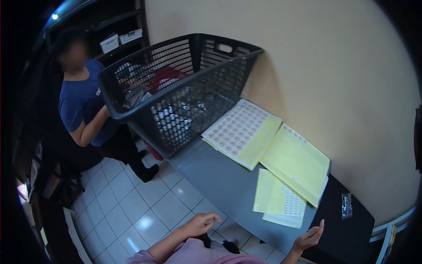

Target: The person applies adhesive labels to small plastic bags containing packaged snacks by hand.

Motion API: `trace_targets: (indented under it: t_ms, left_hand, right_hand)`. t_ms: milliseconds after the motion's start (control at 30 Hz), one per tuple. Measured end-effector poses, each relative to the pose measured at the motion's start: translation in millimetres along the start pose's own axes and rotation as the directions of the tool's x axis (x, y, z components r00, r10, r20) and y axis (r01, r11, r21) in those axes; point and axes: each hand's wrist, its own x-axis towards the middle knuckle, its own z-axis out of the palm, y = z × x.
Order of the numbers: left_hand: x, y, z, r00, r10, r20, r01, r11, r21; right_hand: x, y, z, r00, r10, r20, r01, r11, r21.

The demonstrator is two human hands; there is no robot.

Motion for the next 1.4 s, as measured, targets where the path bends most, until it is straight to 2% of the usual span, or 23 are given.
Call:
trace_targets:
  t_ms: [67,133,200,267,333,367,533,600,667,700,767,800,867,900,933,967,1000,1067,1133,1200,1267,1300,1400]
  left_hand:
    - [0.1,-0.2,-38.8,0.998,0.006,-0.057,0.004,0.986,0.165]
    - [-1.7,-6.3,-59.5,0.989,0.051,-0.142,-0.026,0.984,0.174]
    - [-2.0,-13.9,-74.6,0.959,0.035,-0.281,0.018,0.983,0.181]
    - [-3.9,-22.0,-81.2,0.949,-0.009,-0.314,0.061,0.986,0.154]
    - [-5.8,-31.3,-85.3,0.883,0.198,-0.424,-0.047,0.939,0.341]
    - [-11.9,-28.8,-89.4,0.906,0.067,-0.417,0.057,0.959,0.278]
    - [-24.0,-45.8,-113.5,0.859,0.066,-0.508,0.088,0.958,0.273]
    - [-25.2,-55.2,-130.6,0.824,0.034,-0.565,0.045,0.991,0.125]
    - [-27.0,-58.4,-159.9,0.856,0.024,-0.517,0.078,0.981,0.175]
    - [-29.8,-59.9,-173.3,0.884,-0.001,-0.467,0.112,0.971,0.210]
    - [-36.8,-61.5,-198.3,0.868,-0.012,-0.497,0.161,0.953,0.258]
    - [-39.6,-62.6,-210.9,0.848,-0.017,-0.530,0.206,0.932,0.299]
    - [-47.2,-69.1,-231.8,0.823,0.005,-0.569,0.223,0.917,0.332]
    - [-53.5,-74.7,-240.4,0.770,-0.012,-0.638,0.245,0.929,0.278]
    - [-60.4,-80.6,-249.1,0.713,-0.029,-0.701,0.261,0.938,0.226]
    - [-69.7,-88.3,-254.3,0.672,-0.088,-0.736,0.301,0.939,0.163]
    - [-79.4,-92.0,-258.8,0.672,-0.079,-0.736,0.298,0.939,0.172]
    - [-98.7,-98.1,-266.5,0.597,-0.240,-0.766,0.394,0.919,0.019]
    - [-119.7,-115.6,-271.9,0.572,-0.277,-0.772,0.387,0.921,-0.043]
    - [-131.6,-124.2,-274.7,0.549,-0.321,-0.771,0.377,0.919,-0.114]
    - [-136.3,-123.3,-276.5,0.460,-0.143,-0.876,0.357,0.934,0.034]
    - [-138.4,-124.9,-278.3,0.447,-0.206,-0.871,0.404,0.915,-0.009]
    - [-130.1,-126.7,-282.2,0.449,-0.253,-0.857,0.425,0.904,-0.044]
  right_hand:
    - [14.8,-23.3,20.2,0.925,-0.341,-0.164,0.340,0.940,-0.039]
    - [34.4,-46.1,27.7,0.906,-0.349,-0.239,0.370,0.928,0.049]
    - [66.1,-66.5,34.9,0.830,-0.489,-0.270,0.517,0.855,0.040]
    - [101.2,-110.1,53.6,0.681,-0.672,-0.291,0.666,0.733,-0.135]
    - [123.7,-156.3,75.0,0.672,-0.691,-0.267,0.702,0.709,-0.068]
    - [133.8,-182.7,83.7,0.645,-0.727,-0.237,0.749,0.663,0.005]
    - [171.8,-327.6,112.1,0.468,-0.871,-0.149,0.841,0.387,0.378]
    - [179.9,-383.5,122.8,0.381,-0.916,-0.123,0.816,0.271,0.511]
    - [177.9,-437.3,134.7,0.316,-0.948,-0.032,0.747,0.228,0.625]
    - [174.7,-461.9,145.9,0.238,-0.971,-0.001,0.726,0.177,0.665]
    - [162.8,-503.7,171.1,0.031,-0.993,0.112,0.680,0.103,0.726]
    - [153.7,-520.7,186.7,-0.093,-0.978,0.187,0.661,0.080,0.746]
    - [130.7,-546.9,217.1,-0.436,-0.766,0.472,0.634,0.111,0.766]
    - [116.7,-553.5,237.8,-0.634,-0.525,0.568,0.577,0.168,0.799]
    - [103.8,-556.8,258.7,-0.779,-0.236,0.581,0.532,0.242,0.811]
    - [92.8,-557.8,273.0,-0.839,-0.031,0.544,0.516,0.275,0.812]
    - [79.7,-556.4,285.7,-0.863,0.176,0.473,0.504,0.310,0.806]
    - [54.1,-540.1,317.2,-0.750,0.524,0.405,0.607,0.299,0.737]
    - [38.0,-521.7,332.5,-0.721,0.644,0.258,0.539,0.286,0.793]
    - [29.2,-504.1,336.1,-0.724,0.646,0.243,0.533,0.299,0.792]
    - [22.0,-481.7,344.8,-0.807,0.582,0.099,0.304,0.267,0.914]
    - [20.8,-485.1,340.7,-0.801,0.589,0.106,0.271,0.200,0.942]
    - [18.0,-484.1,345.2,-0.809,0.569,0.145,0.352,0.273,0.895]
